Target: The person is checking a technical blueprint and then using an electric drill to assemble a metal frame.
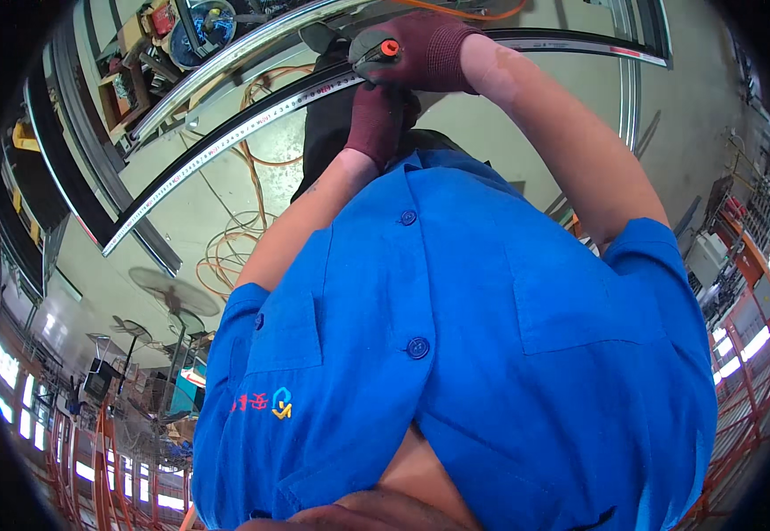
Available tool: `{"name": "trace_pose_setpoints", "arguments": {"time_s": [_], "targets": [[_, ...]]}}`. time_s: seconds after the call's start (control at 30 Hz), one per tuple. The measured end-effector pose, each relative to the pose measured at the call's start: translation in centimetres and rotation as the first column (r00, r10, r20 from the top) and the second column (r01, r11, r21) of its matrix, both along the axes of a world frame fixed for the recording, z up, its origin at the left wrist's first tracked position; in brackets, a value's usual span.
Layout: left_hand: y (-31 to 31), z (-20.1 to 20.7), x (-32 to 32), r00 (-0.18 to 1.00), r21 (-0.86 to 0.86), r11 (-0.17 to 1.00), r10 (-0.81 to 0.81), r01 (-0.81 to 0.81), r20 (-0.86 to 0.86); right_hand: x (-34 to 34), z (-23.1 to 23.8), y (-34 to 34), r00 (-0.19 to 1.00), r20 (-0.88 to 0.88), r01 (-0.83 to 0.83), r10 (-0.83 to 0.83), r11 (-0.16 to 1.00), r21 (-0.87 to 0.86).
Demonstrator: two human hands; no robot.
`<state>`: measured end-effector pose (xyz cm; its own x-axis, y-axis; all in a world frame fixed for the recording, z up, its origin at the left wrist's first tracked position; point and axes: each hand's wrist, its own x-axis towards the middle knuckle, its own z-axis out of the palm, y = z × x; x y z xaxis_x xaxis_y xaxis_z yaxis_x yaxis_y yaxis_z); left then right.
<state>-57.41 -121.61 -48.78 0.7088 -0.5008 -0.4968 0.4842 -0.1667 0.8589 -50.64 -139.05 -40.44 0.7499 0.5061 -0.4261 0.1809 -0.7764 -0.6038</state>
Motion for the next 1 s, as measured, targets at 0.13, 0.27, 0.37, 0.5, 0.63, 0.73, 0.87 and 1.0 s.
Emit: {"name": "trace_pose_setpoints", "arguments": {"time_s": [0.13,0.27,0.37,0.5,0.63,0.73,0.87,1.0], "targets": [[0.2,0.5,0.1,0.892,0.137,0.986,-0.146,0.095,0.428,0.0,1.2,0.3,0.999,0.052,-0.016,0.015,0.999,0.036],[0.0,1.0,0.3,0.953,0.125,0.988,-0.125,0.093,0.277,-0.3,1.1,0.1,0.998,0.048,0.039,-0.041,0.998,0.048],[0.0,0.5,0.3,0.975,0.129,0.988,-0.111,0.088,0.191,-0.1,2.3,0.6,0.997,0.014,0.073,-0.073,0.997,0.015],[-0.1,-0.2,-0.1,0.942,0.1,0.994,-0.067,0.036,0.328,0.0,1.1,0.3,1.0,0.011,-0.005,0.004,0.995,0.102],[0.0,0.9,0.3,0.959,0.139,0.986,-0.12,0.086,0.258,-0.1,1.9,0.4,0.998,-0.005,0.057,-0.057,0.998,0.032],[0.1,0.0,0.1,0.919,0.141,0.985,-0.143,0.097,0.367,0.0,2.7,0.7,0.999,0.01,0.043,-0.043,0.997,0.06],[-0.2,-0.4,-0.2,0.977,0.052,0.997,-0.067,0.058,0.201,0.1,1.4,0.2,0.999,0.021,-0.034,0.032,0.995,0.094],[0.1,-0.8,-0.2,0.938,0.076,0.993,-0.111,0.091,0.327,0.1,2.7,0.7,1.0,-0.013,0.028,-0.027,0.996,0.083]]}}
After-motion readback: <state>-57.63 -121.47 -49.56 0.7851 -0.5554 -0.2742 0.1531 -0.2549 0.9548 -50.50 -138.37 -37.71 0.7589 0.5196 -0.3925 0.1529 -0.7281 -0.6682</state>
